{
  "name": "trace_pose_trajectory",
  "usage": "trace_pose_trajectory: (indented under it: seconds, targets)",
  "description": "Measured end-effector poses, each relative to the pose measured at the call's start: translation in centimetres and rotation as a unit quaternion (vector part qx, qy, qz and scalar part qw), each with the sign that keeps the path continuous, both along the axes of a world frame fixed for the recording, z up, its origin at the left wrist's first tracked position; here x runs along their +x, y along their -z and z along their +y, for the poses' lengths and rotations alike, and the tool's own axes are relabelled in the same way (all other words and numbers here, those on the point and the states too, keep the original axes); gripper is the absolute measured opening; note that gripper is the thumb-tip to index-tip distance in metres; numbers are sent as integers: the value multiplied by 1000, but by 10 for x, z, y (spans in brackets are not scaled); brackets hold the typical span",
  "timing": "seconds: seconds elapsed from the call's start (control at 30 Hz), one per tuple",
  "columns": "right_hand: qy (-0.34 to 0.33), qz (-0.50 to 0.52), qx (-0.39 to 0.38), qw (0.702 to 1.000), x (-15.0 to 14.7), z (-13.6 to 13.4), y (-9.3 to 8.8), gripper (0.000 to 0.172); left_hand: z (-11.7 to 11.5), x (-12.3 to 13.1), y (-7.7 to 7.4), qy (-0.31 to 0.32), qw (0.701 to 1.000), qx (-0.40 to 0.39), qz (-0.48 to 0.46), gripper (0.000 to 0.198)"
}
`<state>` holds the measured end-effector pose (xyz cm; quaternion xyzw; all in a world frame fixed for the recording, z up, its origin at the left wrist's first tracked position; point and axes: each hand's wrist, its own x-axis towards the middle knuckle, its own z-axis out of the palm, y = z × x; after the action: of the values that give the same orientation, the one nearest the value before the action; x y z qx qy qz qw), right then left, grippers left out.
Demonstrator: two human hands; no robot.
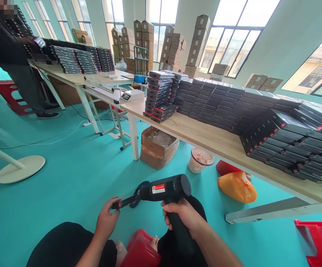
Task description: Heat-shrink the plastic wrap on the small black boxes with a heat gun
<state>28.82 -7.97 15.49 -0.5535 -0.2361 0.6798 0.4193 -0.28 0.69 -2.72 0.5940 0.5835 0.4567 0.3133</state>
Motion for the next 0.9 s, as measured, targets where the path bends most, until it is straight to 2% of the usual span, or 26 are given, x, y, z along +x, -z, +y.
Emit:
trace_pose_trajectory:
  seconds: [0.17,0.33,0.47,0.53,0.63,0.7,0.8,0.9]
  targets:
    - [7,2,-14,1000,-12,-2,-4,29,-1,-1,4,1,1000,7,10,32]
    - [-76,24,-15,997,-43,-4,-11,31,2,-2,6,0,1000,13,27,31]
    - [-18,-45,1,999,-44,-2,-14,28,0,-4,4,-10,1000,5,23,33]
    - [-32,-31,-6,999,-41,-3,-15,29,0,-4,2,-14,1000,-6,4,32]
    - [-71,5,-3,997,-37,-4,-12,35,1,-1,-1,-30,997,-35,-60,32]
    - [-26,-18,10,999,-34,-2,-10,33,2,1,-4,-32,987,-87,-135,33]
    - [26,-31,-6,999,-24,3,-9,28,1,1,-9,-20,948,-181,-259,36]
    - [-28,10,3,1000,-19,9,-16,29,0,3,-12,-20,913,-234,-333,35]
